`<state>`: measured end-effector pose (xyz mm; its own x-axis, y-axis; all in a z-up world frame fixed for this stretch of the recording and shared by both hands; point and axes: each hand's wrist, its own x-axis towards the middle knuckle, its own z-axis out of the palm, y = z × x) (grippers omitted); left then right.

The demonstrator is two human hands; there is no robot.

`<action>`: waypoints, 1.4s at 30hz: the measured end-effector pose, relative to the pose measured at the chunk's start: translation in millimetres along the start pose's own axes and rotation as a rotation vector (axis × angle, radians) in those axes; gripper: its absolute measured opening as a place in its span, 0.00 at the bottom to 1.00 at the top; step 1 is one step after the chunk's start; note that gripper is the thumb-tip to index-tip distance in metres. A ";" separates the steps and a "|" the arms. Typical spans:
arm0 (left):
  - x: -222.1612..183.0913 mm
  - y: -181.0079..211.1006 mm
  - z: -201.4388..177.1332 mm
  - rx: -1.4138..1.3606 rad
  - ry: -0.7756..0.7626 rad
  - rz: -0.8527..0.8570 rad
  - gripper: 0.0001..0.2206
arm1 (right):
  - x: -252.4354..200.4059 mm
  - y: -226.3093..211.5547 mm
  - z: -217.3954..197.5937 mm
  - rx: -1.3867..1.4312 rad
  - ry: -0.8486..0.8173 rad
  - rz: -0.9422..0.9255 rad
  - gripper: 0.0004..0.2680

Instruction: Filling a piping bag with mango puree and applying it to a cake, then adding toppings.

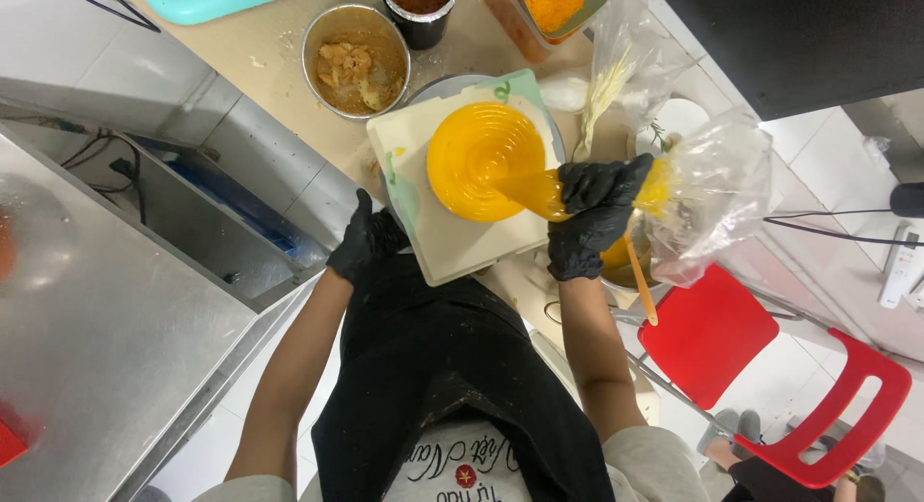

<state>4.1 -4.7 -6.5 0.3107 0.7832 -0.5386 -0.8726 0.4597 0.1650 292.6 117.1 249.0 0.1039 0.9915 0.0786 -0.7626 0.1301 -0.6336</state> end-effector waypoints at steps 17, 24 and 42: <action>18.7 -46.2 -20.5 0.017 0.003 0.084 0.29 | -15.0 77.0 12.5 -0.543 -0.090 0.142 0.22; -9.4 10.2 3.2 0.005 -0.109 -0.013 0.46 | -29.0 59.8 12.5 -0.544 -0.146 0.105 0.22; -6.6 11.7 -10.8 0.090 -0.010 0.058 0.42 | -25.7 -118.3 -84.5 -0.011 0.262 -0.278 0.15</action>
<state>-12.3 -9.0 -10.0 0.2644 0.8135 -0.5180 -0.8523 0.4485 0.2693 434.0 75.7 256.9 0.4667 0.8830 0.0495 -0.6758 0.3922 -0.6241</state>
